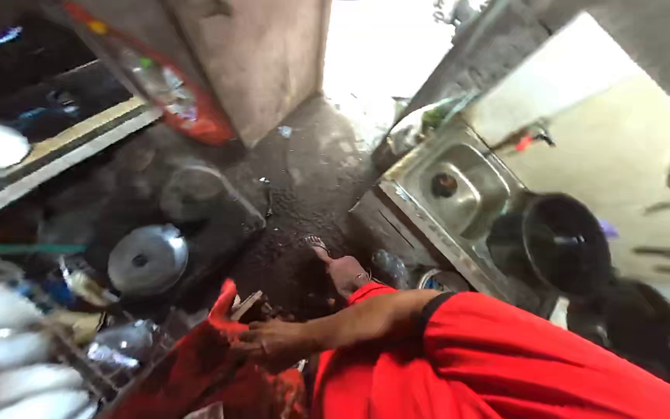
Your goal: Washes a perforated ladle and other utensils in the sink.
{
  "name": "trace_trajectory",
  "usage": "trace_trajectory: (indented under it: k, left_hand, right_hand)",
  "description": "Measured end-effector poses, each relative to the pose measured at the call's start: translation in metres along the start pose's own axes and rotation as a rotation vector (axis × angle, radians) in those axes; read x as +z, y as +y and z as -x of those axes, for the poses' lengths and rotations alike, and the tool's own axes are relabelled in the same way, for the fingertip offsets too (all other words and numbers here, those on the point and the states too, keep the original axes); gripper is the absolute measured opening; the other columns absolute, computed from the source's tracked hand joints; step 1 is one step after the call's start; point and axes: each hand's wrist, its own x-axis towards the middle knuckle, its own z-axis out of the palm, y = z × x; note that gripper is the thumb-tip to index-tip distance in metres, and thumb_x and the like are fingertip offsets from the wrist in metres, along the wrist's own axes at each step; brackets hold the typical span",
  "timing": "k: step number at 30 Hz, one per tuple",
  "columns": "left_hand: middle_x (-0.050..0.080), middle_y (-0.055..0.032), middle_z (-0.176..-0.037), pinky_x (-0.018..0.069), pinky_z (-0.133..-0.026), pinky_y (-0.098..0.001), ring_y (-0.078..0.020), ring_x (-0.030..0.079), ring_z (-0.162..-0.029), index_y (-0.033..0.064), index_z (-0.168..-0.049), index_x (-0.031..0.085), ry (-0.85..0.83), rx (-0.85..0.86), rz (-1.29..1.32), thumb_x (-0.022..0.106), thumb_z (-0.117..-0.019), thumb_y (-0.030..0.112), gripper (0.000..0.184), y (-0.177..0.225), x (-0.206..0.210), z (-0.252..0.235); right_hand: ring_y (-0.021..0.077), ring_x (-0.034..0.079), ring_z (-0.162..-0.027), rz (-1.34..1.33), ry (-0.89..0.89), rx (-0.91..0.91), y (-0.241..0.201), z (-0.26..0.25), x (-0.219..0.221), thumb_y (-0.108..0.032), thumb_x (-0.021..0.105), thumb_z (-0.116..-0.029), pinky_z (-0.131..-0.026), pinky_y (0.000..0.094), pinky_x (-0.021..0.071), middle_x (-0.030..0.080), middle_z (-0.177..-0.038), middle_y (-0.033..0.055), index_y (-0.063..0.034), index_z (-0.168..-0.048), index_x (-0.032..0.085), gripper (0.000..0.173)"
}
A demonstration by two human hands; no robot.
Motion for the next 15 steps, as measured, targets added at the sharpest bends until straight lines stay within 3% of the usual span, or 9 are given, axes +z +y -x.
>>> trace_trajectory:
  k: [2, 4, 6, 8, 12, 13, 15]
  left_hand:
    - [0.057, -0.0101, -0.141, 0.0549, -0.097, -0.0407, -0.0195, 0.063, -0.119, 0.0043, -0.152, 0.034, -0.026, 0.152, 0.162, 0.038, -0.1108, 0.025, 0.047, 0.014, -0.007, -0.022]
    - [0.064, -0.0018, -0.124, 0.0580, -0.093, -0.0376, -0.0114, 0.067, -0.107, 0.0022, -0.146, 0.035, -0.071, 0.252, 0.125, 0.030, -0.1108, 0.024, 0.041, 0.045, 0.009, -0.045]
    - [0.064, -0.0034, -0.125, 0.0582, -0.094, -0.0381, -0.0119, 0.067, -0.108, 0.0028, -0.144, 0.040, -0.062, 0.255, 0.067, 0.031, -0.1111, 0.023, 0.040, 0.077, 0.043, -0.057]
    - [0.065, -0.0067, -0.121, 0.0581, -0.090, -0.0376, -0.0139, 0.066, -0.105, 0.0024, -0.142, 0.046, -0.064, 0.294, 0.046, 0.041, -0.1096, 0.020, 0.037, 0.090, 0.081, -0.074]
    - [0.068, -0.0071, -0.105, 0.0608, -0.079, -0.0316, -0.0117, 0.068, -0.090, -0.0026, -0.128, 0.053, -0.155, 0.368, -0.014, 0.055, -0.1014, 0.006, 0.028, 0.114, 0.160, -0.101]
    - [0.069, -0.0089, -0.106, 0.0608, -0.079, -0.0325, -0.0129, 0.069, -0.090, -0.0039, -0.128, 0.055, -0.192, 0.367, -0.066, 0.056, -0.1010, 0.006, 0.029, 0.121, 0.178, -0.104]
    - [0.068, -0.0121, -0.115, 0.0602, -0.085, -0.0350, -0.0151, 0.068, -0.098, -0.0038, -0.134, 0.055, -0.243, 0.329, -0.187, 0.056, -0.1021, 0.009, 0.034, 0.132, 0.200, -0.099]
  right_hand:
    - [0.0376, 0.061, -0.121, -0.119, 0.117, 0.040, -0.001, 0.028, -0.007, -0.005, 0.083, -0.0769, -0.103, 0.0506, 0.0514, 0.063, -0.127, 0.0229, -0.0008, -0.135, 0.059, 0.063]
    - [0.0378, 0.062, -0.116, -0.220, 0.222, 0.096, 0.003, 0.049, -0.017, -0.008, 0.086, -0.0765, -0.101, 0.0518, 0.0517, 0.063, -0.122, 0.0238, 0.0024, -0.129, 0.060, 0.059]
    - [0.0358, 0.065, -0.111, -0.310, 0.366, 0.172, 0.010, 0.068, -0.027, -0.012, 0.083, -0.0814, -0.098, 0.0519, 0.0544, 0.065, -0.118, 0.0222, 0.0016, -0.124, 0.062, 0.049]
    - [0.0369, 0.064, -0.112, -0.398, 0.491, 0.256, 0.011, 0.087, -0.043, -0.012, 0.078, -0.0870, -0.098, 0.0525, 0.0538, 0.063, -0.120, 0.0241, 0.0042, -0.124, 0.061, 0.044]
    - [0.0326, 0.065, -0.112, -0.451, 0.851, 0.328, 0.021, 0.124, -0.065, -0.010, 0.075, -0.0866, -0.103, 0.0464, 0.0529, 0.066, -0.118, 0.0234, 0.0059, -0.124, 0.062, 0.042]
    - [0.0295, 0.066, -0.111, -0.438, 0.932, 0.325, 0.027, 0.136, -0.070, -0.010, 0.073, -0.0875, -0.101, 0.0443, 0.0541, 0.067, -0.117, 0.0215, 0.0053, -0.123, 0.063, 0.040]
    - [0.0214, 0.067, -0.114, -0.486, 0.899, 0.314, 0.031, 0.169, -0.087, -0.014, 0.072, -0.0918, -0.103, 0.0407, 0.0547, 0.069, -0.122, 0.0151, 0.0019, -0.130, 0.063, 0.043]
